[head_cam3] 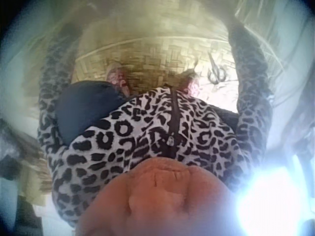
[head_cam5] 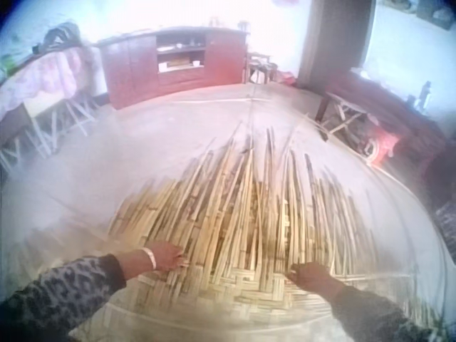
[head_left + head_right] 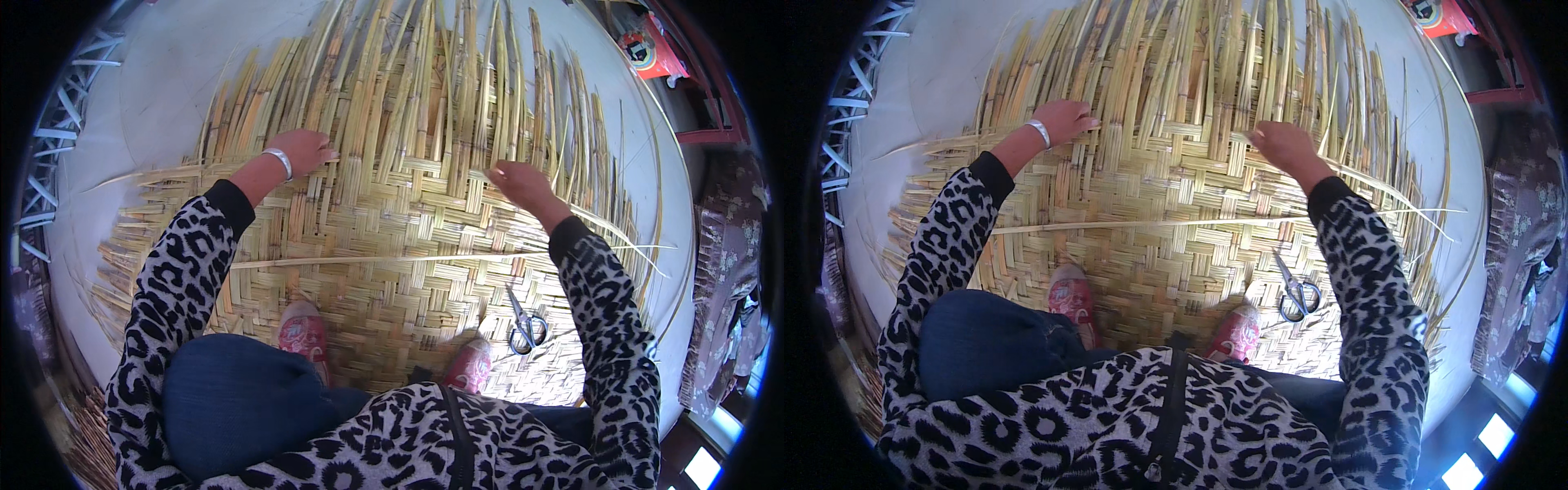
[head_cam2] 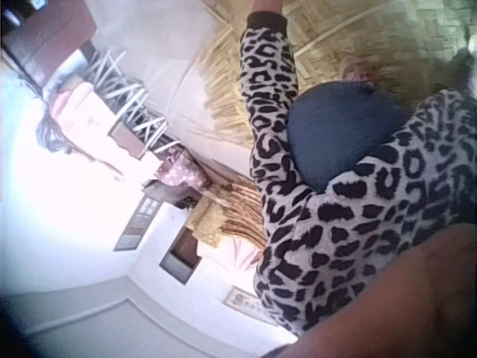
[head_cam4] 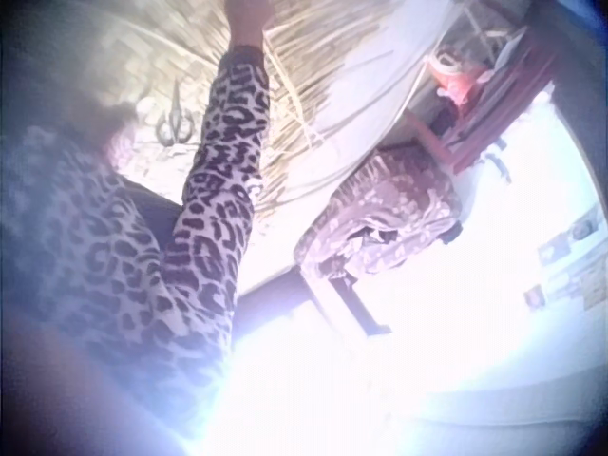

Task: The person sits on the floor and weaves thin bamboo strips into a large circular mat. They interlace the strips by hand, occasionally using scissors to trim excess length and a small hammer to tighten the weave.

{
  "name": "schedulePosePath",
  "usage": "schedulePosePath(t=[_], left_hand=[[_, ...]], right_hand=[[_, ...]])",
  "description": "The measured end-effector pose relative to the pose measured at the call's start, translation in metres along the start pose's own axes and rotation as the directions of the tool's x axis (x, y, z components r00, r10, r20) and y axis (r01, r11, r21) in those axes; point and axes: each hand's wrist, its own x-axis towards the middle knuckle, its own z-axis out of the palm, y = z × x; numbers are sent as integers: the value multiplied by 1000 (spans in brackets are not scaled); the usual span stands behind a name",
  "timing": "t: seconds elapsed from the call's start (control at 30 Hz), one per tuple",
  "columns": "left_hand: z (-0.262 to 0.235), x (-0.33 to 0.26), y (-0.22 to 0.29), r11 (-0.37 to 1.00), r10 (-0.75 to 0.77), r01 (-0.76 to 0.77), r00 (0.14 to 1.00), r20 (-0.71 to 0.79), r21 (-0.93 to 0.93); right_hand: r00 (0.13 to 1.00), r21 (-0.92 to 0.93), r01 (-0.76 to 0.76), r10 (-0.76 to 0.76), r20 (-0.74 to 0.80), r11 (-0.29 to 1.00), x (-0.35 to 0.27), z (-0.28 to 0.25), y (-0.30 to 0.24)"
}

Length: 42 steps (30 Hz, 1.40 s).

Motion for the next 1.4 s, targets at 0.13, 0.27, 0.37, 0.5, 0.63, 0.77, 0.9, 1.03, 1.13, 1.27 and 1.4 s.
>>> schedulePosePath(t=[0.13, 0.27, 0.37, 0.5, 0.63, 0.77, 0.9, 1.03, 1.13, 1.27, 1.4], left_hand=[[-3, -4, 5, 999, -13, 12, 999, -32, -30], [0, -20, 6, 1000, -9, 7, 997, -70, -28], [13, -37, 8, 999, -5, 3, 999, -50, -49], [23, -32, 6, 993, 85, -96, 984, -153, -66], [12, -16, 0, 977, 207, -210, 937, -282, 18], [0, -6, 19, 974, 164, -206, 929, -333, -96], [0, 30, 67, 928, -29, -44, 981, -190, -371], [-2, 75, 92, 917, -136, 118, 990, -21, -381], [0, 90, 92, 789, -184, 228, 974, 135, -570], [5, 87, 81, 600, -145, 282, 959, 245, -749], [15, 81, 80, 718, -157, 138, 987, 35, -682]], right_hand=[[1000, -64, 11, -13, -25, 998, 2, 5, -13], [998, -96, 54, -58, -31, 994, -3, 6, -10], [998, -113, 69, -70, 0, 991, -12, 16, -6], [993, -156, 107, -114, -34, 982, -7, 29, -7], [987, -209, 152, -159, -19, 966, -2, 22, -6], [926, -265, 272, -327, -190, 925, 1, 9, -21], [899, 122, 358, -306, -314, 926, 26, 12, -65], [955, 277, 167, -85, -285, 946, 72, 18, -98], [971, 447, -12, 116, -208, 895, 97, 26, -109], [979, 485, -130, 188, -74, 865, 104, 30, -111], [979, 470, -186, 202, 18, 863, 99, 26, -106]])
